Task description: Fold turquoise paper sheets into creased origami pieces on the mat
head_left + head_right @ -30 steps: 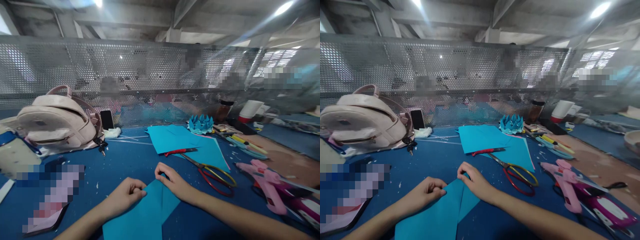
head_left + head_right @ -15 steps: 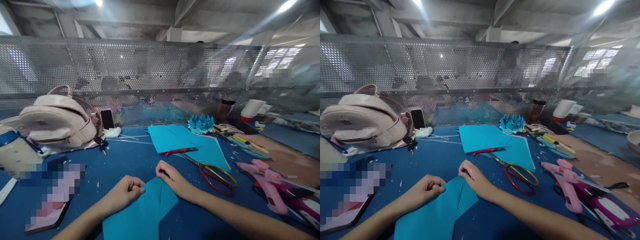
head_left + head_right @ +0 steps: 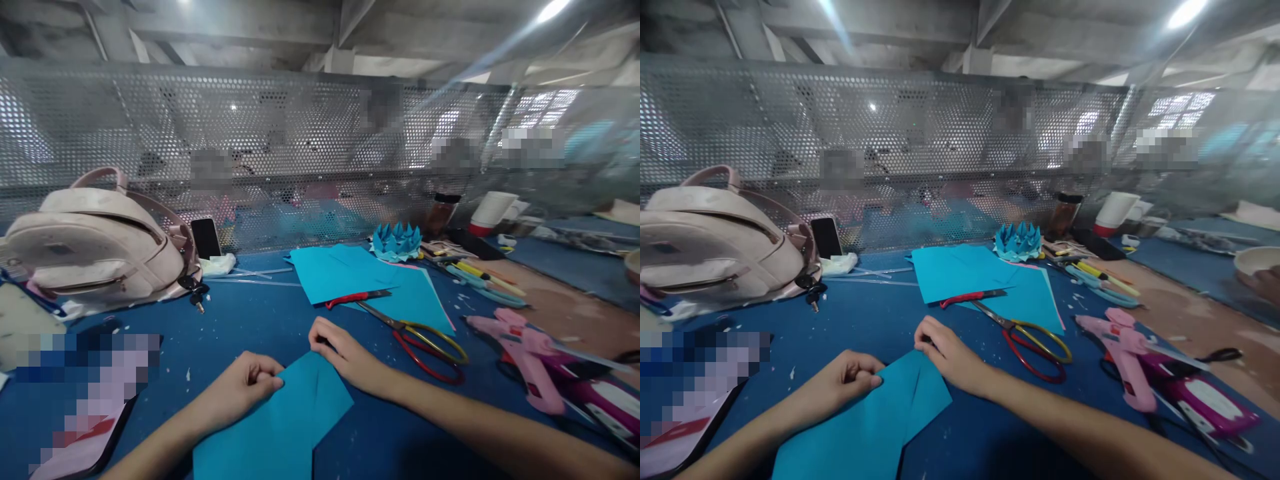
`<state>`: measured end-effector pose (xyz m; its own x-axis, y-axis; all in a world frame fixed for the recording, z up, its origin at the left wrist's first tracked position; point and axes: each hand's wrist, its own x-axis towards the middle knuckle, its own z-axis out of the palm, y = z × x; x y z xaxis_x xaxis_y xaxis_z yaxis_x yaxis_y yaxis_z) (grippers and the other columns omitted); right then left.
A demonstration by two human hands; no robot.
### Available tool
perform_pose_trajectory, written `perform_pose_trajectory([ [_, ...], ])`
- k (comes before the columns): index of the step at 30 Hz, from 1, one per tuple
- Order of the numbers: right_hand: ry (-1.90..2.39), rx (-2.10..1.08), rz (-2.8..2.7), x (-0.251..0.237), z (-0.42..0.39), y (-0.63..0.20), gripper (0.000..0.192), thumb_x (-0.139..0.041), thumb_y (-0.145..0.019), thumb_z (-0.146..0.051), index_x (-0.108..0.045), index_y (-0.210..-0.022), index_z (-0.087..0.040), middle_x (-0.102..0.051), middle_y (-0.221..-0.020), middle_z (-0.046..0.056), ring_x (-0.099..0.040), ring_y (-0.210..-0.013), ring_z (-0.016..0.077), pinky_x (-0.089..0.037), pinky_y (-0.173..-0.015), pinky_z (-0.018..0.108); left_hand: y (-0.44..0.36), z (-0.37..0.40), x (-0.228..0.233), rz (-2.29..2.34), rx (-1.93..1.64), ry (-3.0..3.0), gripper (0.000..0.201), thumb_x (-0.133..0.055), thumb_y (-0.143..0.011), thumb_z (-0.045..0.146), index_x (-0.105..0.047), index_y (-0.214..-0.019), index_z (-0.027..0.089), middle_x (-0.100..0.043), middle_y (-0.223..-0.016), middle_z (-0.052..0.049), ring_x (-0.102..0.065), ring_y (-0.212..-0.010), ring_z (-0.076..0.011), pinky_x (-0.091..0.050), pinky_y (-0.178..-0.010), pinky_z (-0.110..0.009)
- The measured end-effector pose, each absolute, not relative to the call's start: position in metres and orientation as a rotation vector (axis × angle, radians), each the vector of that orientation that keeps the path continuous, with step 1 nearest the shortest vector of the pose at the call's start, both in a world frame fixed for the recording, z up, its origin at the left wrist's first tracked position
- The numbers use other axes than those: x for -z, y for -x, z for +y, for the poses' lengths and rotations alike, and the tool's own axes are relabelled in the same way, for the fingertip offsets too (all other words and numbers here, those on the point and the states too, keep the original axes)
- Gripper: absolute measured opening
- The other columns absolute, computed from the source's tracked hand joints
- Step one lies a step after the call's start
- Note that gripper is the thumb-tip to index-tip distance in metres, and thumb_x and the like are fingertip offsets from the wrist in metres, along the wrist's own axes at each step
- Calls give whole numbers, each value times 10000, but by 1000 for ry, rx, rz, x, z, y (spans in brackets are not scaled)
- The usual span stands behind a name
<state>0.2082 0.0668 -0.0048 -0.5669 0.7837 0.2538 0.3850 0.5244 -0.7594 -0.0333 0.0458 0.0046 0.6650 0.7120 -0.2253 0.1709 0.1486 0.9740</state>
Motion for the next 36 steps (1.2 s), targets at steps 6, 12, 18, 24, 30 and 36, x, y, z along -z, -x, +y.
perform_pose_trajectory([
  [6,964,-872,-2186,2,67,-209,187,-417,-988,-239,-456,-812,-192,-475,-862,19,-457,-797,165,-354,-721,287,37,46,-4,780,-447,-1406,414,-617,-829,524,-685,-795,117,-498,-577,19,-349,-501,-92,-282,-513,-232],
  [12,948,-860,-2157,3,69,-209,196,-420,-991,-265,-463,-815,-191,-477,-848,14,-458,-781,159,-360,-702,283,40,49,-1,802,-435,-1380,437,-641,-797,550,-701,-833,119,-491,-559,29,-336,-484,-89,-270,-501,-230],
  [18,947,-872,-2186,3,71,-211,223,-414,-993,-308,-476,-813,-191,-489,-842,21,-460,-772,162,-366,-692,284,47,51,0,777,-401,-1341,393,-667,-789,523,-695,-791,132,-446,-530,52,-306,-458,-73,-226,-471,-218],
  [24,940,-912,-2145,6,74,-212,239,-421,-986,-337,-475,-806,-190,-485,-836,18,-459,-776,164,-368,-703,283,49,53,1,765,-409,-1324,387,-671,-792,515,-699,-812,129,-456,-529,50,-316,-454,-69,-232,-465,-210],
  [30,967,-1126,-2006,2,80,-214,289,-466,-956,-418,-459,-779,-189,-438,-778,-11,-424,-716,147,-354,-670,263,51,56,3,780,-459,-1320,410,-675,-775,541,-686,-798,131,-463,-546,45,-333,-461,-73,-280,-481,-211],
  [36,985,-1269,-1912,1,79,-214,336,-483,-925,-513,-551,-1006,-194,-520,-845,2,-485,-736,147,-387,-668,257,43,49,-4,823,-476,-1351,442,-654,-773,564,-689,-854,131,-524,-592,24,-411,-492,-89,-344,-515,-215],
])
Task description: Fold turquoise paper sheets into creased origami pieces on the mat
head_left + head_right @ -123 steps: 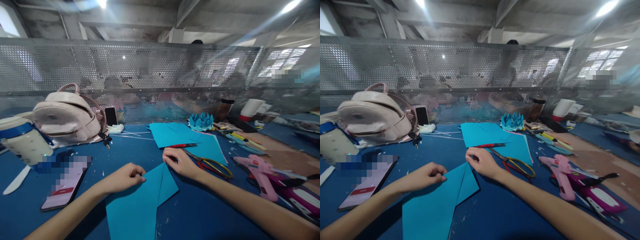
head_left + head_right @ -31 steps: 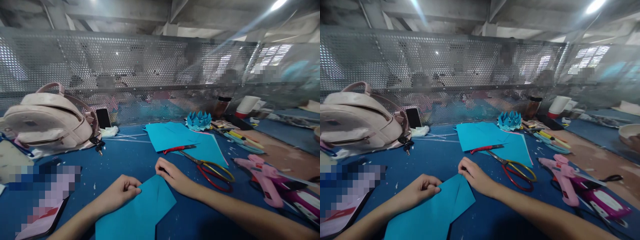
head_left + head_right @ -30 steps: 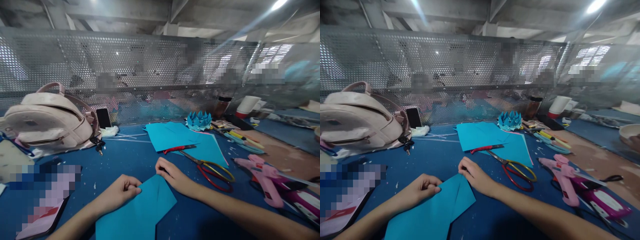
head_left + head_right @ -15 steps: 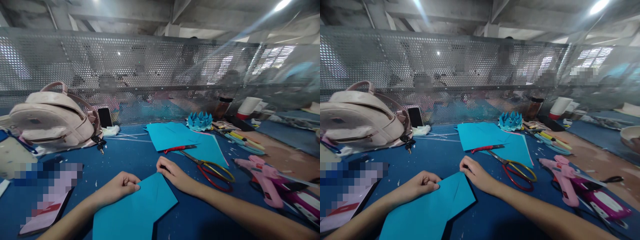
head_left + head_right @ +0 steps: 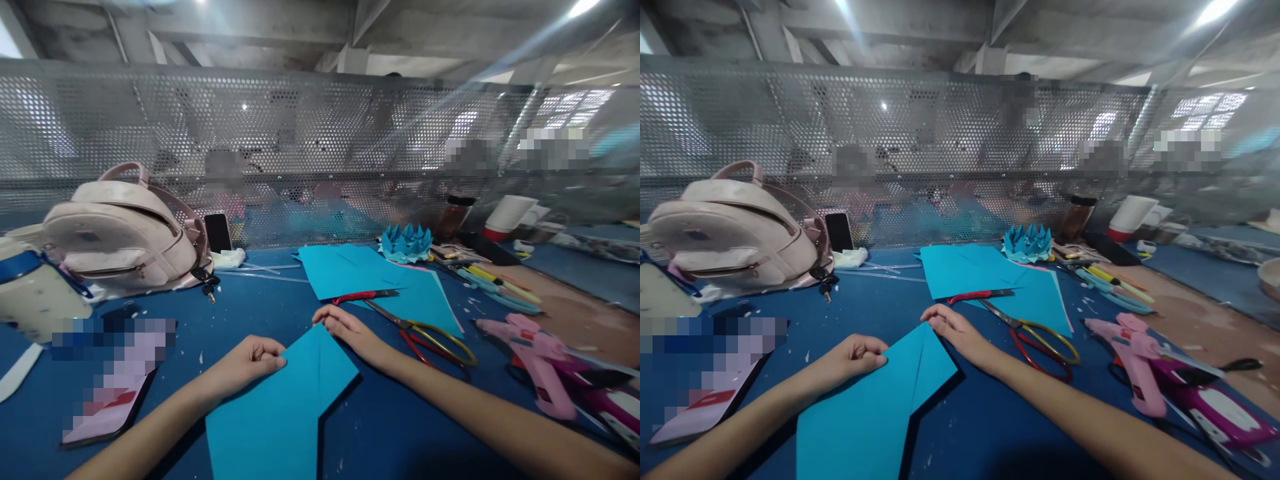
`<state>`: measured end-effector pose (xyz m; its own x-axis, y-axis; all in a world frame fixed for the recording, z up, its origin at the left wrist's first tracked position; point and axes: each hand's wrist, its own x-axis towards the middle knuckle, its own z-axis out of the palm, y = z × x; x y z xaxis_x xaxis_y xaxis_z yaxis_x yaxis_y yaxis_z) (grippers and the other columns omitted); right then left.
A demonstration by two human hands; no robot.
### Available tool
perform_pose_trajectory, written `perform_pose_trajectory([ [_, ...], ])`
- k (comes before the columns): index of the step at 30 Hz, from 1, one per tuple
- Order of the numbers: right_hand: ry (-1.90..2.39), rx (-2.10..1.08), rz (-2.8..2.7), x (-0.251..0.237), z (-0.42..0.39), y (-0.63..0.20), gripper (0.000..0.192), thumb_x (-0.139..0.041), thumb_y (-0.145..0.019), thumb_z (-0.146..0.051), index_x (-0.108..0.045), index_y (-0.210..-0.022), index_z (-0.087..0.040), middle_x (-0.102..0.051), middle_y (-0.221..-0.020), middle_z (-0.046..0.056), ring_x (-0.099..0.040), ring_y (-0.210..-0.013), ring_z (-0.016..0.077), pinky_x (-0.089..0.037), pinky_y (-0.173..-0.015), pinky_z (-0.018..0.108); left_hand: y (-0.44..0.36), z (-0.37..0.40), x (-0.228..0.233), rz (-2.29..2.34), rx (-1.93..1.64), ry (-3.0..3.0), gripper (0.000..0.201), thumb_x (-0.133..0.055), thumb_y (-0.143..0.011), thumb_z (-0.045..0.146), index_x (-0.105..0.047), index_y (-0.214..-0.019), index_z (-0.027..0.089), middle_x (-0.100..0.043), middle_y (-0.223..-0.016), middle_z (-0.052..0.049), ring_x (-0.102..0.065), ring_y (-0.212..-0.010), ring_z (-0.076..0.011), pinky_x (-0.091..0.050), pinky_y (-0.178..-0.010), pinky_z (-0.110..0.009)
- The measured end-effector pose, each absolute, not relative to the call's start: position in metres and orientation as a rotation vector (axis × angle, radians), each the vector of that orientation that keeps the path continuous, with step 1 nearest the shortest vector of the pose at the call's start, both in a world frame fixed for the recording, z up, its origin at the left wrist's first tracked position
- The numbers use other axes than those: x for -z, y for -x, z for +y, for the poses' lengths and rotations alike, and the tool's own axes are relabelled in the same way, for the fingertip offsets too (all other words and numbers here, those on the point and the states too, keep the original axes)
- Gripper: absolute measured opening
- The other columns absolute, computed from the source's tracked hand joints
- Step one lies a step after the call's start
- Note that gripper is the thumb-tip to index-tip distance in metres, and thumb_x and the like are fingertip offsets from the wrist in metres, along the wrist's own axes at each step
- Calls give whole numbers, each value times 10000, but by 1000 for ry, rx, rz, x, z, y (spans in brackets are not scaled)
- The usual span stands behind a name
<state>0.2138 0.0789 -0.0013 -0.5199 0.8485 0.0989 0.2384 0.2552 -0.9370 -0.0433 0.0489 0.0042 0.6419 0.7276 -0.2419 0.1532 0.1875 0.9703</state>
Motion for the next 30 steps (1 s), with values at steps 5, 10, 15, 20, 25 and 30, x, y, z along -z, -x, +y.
perform_pose_trajectory([
  [5,971,-1277,-2003,11,81,-213,329,-638,-828,-486,-603,-886,-164,-587,-790,20,-544,-730,160,-404,-651,261,37,47,-3,871,-457,-1455,396,-647,-784,505,-704,-942,146,-598,-662,-3,-497,-565,-125,-400,-576,-242],
  [10,964,-1176,-2052,12,74,-209,268,-632,-842,-429,-639,-846,-161,-581,-729,9,-518,-670,142,-388,-612,253,25,52,4,1002,-617,-1598,275,-658,-770,377,-693,-903,138,-618,-674,-7,-511,-615,-138,-386,-598,-245],
  [15,950,-1181,-2062,1,59,-201,210,-648,-837,-366,-642,-812,-158,-569,-715,-2,-500,-664,133,-367,-605,242,13,48,3,1081,-735,-1655,211,-663,-748,350,-675,-717,142,-644,-674,-27,-552,-647,-163,-398,-604,-256],
  [20,921,-1220,-2049,-11,47,-197,226,-644,-845,-377,-630,-786,-160,-545,-689,-13,-476,-647,126,-343,-588,238,7,35,-6,1094,-770,-1700,203,-638,-772,337,-677,-720,145,-640,-676,-33,-544,-647,-166,-393,-597,-253],
  [25,884,-1269,-1924,-15,49,-197,318,-673,-805,-463,-610,-735,-159,-544,-677,-11,-476,-631,126,-353,-583,242,7,28,-17,1130,-819,-1744,214,-607,-801,351,-642,-707,162,-568,-633,-4,-472,-591,-143,-335,-545,-241],
  [30,934,-1267,-1695,-22,55,-202,336,-701,-769,-475,-558,-708,-177,-526,-697,-9,-480,-662,138,-361,-592,247,17,31,-24,1183,-888,-1742,230,-590,-817,358,-605,-689,168,-491,-600,25,-417,-558,-124,-287,-520,-236],
])
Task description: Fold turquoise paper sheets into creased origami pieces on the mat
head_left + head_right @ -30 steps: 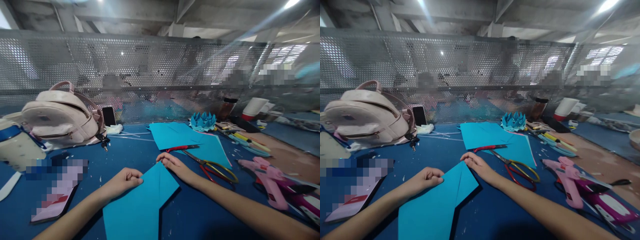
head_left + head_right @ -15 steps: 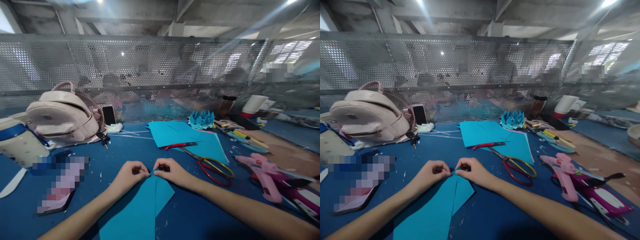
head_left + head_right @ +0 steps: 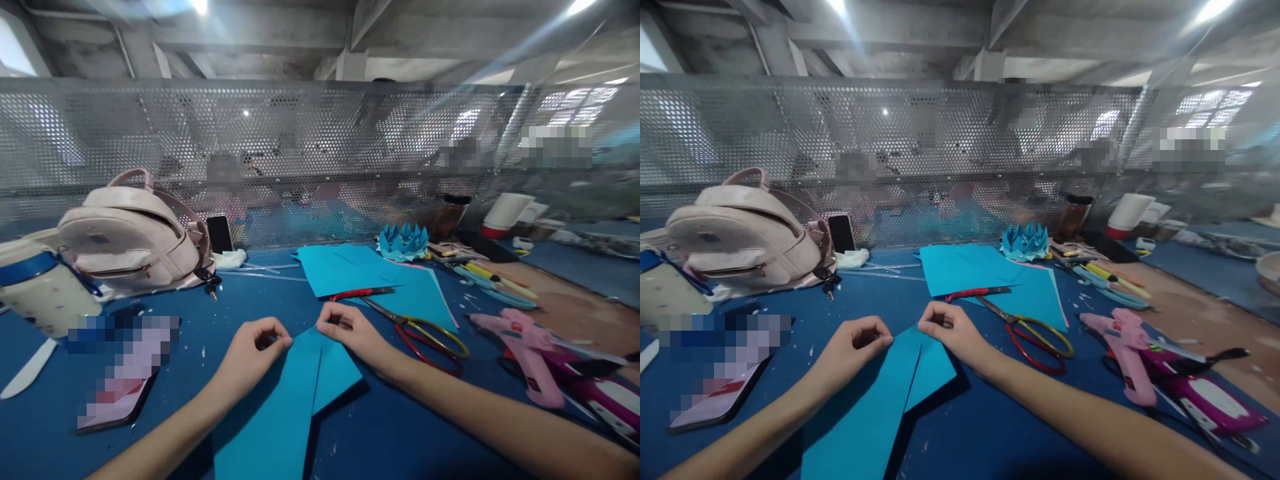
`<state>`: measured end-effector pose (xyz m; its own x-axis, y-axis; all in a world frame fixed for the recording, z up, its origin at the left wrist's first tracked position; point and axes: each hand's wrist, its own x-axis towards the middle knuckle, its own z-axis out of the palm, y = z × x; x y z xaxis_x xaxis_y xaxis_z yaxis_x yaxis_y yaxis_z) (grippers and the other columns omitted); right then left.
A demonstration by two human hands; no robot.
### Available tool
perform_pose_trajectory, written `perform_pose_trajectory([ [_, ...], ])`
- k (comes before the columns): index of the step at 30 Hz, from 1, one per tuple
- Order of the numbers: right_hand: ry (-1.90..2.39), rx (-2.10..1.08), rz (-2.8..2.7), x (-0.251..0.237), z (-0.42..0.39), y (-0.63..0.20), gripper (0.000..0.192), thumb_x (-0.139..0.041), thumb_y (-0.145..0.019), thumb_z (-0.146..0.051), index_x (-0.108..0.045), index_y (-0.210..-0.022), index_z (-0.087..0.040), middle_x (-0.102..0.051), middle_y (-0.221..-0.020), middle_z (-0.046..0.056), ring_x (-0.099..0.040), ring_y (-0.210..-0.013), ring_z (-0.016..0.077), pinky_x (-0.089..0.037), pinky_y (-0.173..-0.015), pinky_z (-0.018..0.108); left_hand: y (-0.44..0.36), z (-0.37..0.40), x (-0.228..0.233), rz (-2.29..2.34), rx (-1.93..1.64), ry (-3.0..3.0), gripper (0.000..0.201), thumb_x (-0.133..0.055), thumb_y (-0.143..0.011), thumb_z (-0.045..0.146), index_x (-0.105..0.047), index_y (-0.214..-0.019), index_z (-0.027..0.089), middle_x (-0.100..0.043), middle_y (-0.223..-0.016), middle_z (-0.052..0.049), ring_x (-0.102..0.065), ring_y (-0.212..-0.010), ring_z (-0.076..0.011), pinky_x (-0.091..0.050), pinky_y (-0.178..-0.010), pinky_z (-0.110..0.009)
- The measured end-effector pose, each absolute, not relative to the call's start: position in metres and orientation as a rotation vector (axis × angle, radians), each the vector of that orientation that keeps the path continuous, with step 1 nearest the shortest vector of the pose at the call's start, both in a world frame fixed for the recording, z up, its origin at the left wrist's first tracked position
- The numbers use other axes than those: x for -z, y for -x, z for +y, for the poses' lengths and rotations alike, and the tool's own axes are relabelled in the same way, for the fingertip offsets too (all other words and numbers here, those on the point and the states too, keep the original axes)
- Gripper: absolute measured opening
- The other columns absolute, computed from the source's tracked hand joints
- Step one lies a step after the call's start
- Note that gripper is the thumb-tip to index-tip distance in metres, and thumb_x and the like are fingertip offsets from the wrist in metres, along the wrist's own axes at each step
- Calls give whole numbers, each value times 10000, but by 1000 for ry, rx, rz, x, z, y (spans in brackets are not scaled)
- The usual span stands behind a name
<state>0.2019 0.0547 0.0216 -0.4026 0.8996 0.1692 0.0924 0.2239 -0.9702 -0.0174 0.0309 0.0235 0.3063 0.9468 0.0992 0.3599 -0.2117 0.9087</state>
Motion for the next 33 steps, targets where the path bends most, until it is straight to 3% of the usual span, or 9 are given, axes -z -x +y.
perform_pose_trajectory([
  [6,965,-1262,-1498,-29,69,-215,325,-705,-761,-470,-532,-747,-195,-489,-679,-20,-456,-629,134,-357,-568,252,29,39,-25,1223,-945,-1704,249,-607,-803,389,-613,-698,163,-490,-588,29,-414,-539,-119,-270,-513,-240],
  [17,1013,-1119,-1355,-30,99,-241,343,-692,-762,-492,-505,-752,-204,-470,-650,-36,-429,-606,130,-346,-570,255,43,56,-16,1229,-988,-1508,341,-606,-771,501,-600,-730,162,-554,-558,24,-551,-528,-145,-392,-525,-237],
  [22,1004,-1212,-1397,-26,90,-232,345,-694,-767,-500,-512,-749,-207,-495,-644,-30,-450,-588,133,-356,-569,269,43,53,-18,1224,-973,-1531,304,-637,-783,451,-684,-773,151,-649,-717,-23,-562,-670,-160,-399,-621,-244],
  [33,1041,-1191,-1436,-25,85,-226,353,-703,-744,-511,-526,-723,-207,-473,-646,-28,-430,-598,137,-335,-567,277,43,53,-16,1255,-1007,-1458,241,-702,-719,395,-694,-722,154,-621,-600,-5,-528,-582,-142,-351,-545,-228],
])
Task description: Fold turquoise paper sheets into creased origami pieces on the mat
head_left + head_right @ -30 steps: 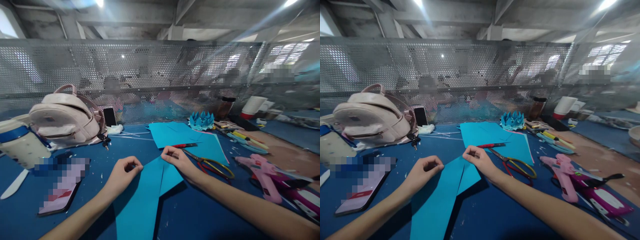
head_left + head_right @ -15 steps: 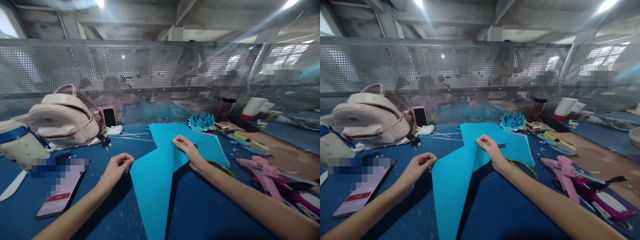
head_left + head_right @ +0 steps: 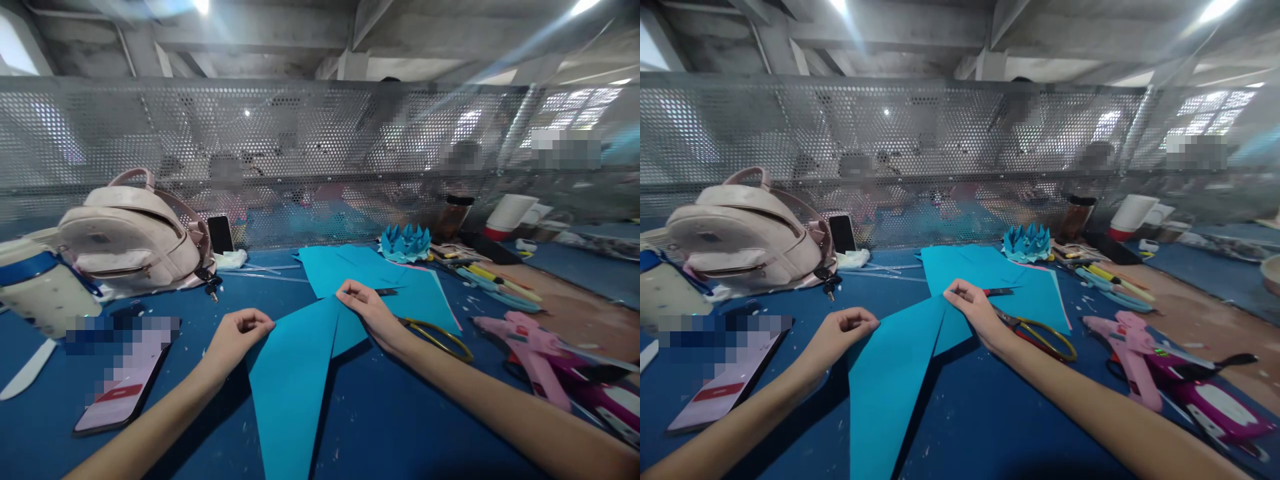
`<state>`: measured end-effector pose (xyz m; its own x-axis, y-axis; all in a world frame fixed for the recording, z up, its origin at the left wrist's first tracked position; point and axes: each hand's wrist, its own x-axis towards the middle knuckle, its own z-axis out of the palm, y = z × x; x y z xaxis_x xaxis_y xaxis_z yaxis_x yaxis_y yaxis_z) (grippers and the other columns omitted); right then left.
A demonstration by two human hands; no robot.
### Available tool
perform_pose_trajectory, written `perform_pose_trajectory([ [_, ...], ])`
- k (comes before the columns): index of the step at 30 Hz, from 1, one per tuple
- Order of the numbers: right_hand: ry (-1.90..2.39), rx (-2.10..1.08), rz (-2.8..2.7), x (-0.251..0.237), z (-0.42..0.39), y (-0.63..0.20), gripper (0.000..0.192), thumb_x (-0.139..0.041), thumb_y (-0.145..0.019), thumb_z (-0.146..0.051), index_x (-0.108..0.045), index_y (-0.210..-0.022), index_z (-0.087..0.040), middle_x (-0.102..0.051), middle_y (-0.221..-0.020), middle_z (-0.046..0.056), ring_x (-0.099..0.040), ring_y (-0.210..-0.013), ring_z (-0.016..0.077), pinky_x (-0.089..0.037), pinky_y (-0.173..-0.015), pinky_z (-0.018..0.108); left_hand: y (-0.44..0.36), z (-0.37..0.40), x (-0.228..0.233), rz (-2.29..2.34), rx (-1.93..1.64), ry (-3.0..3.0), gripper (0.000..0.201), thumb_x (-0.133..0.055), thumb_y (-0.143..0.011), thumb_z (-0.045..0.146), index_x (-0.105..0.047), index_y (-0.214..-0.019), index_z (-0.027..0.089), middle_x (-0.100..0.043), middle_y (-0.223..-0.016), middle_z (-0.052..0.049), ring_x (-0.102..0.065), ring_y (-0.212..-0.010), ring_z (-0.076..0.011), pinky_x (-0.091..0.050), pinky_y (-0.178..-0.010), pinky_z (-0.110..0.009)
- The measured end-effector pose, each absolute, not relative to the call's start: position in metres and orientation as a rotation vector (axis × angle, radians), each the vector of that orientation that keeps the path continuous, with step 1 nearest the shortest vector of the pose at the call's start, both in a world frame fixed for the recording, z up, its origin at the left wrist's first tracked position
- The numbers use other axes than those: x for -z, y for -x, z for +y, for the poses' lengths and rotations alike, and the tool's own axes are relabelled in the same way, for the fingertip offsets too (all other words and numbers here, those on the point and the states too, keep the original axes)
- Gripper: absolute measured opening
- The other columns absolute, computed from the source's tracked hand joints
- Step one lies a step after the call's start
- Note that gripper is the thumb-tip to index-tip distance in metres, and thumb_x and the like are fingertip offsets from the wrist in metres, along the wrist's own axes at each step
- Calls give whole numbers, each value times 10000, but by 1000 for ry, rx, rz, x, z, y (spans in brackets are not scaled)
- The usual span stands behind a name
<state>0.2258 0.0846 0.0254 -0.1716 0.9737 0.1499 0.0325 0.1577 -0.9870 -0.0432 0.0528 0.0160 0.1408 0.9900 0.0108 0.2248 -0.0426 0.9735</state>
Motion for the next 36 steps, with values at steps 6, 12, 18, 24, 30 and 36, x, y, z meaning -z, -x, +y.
perform_pose_trajectory([
  [6,1019,-1215,-1412,-23,88,-227,365,-718,-732,-509,-515,-721,-205,-486,-651,-29,-442,-600,132,-346,-559,267,49,57,-14,1298,-1102,-1386,254,-715,-701,418,-680,-735,169,-643,-671,-4,-555,-647,-140,-387,-584,-217],
  [12,1017,-1224,-1300,-29,99,-242,348,-713,-742,-492,-494,-760,-223,-498,-629,-40,-450,-563,133,-359,-542,269,58,65,-11,1288,-1078,-1337,331,-707,-693,478,-661,-755,156,-650,-646,-11,-578,-556,-134,-406,-531,-221],
  [18,1036,-1249,-1316,-26,106,-247,348,-726,-733,-484,-506,-762,-216,-499,-622,-44,-435,-541,122,-352,-527,259,63,69,-1,1278,-1069,-1366,358,-622,-780,516,-614,-855,167,-671,-812,-57,-651,-652,-178,-483,-575,-264],
  [24,1053,-1314,-1387,-18,101,-239,348,-742,-721,-481,-541,-764,-200,-522,-644,-33,-466,-576,126,-357,-544,252,59,67,-2,1286,-1117,-1624,316,-606,-804,436,-645,-1023,212,-612,-1117,-111,-585,-1044,-273,-479,-870,-396],
  [30,1065,-1316,-1567,-26,90,-231,337,-716,-753,-493,-562,-788,-196,-522,-687,-27,-480,-631,126,-364,-581,245,53,61,-4,1179,-946,-1822,294,-650,-779,316,-702,-1056,233,-686,-1102,-75,-619,-1011,-248,-463,-897,-355],
  [36,1061,-1146,-1918,-27,86,-228,235,-664,-809,-435,-648,-877,-210,-610,-812,16,-520,-695,154,-378,-611,263,50,60,0,1248,-874,-1839,175,-650,-762,332,-738,-769,181,-732,-757,-66,-641,-715,-227,-471,-656,-305],
])
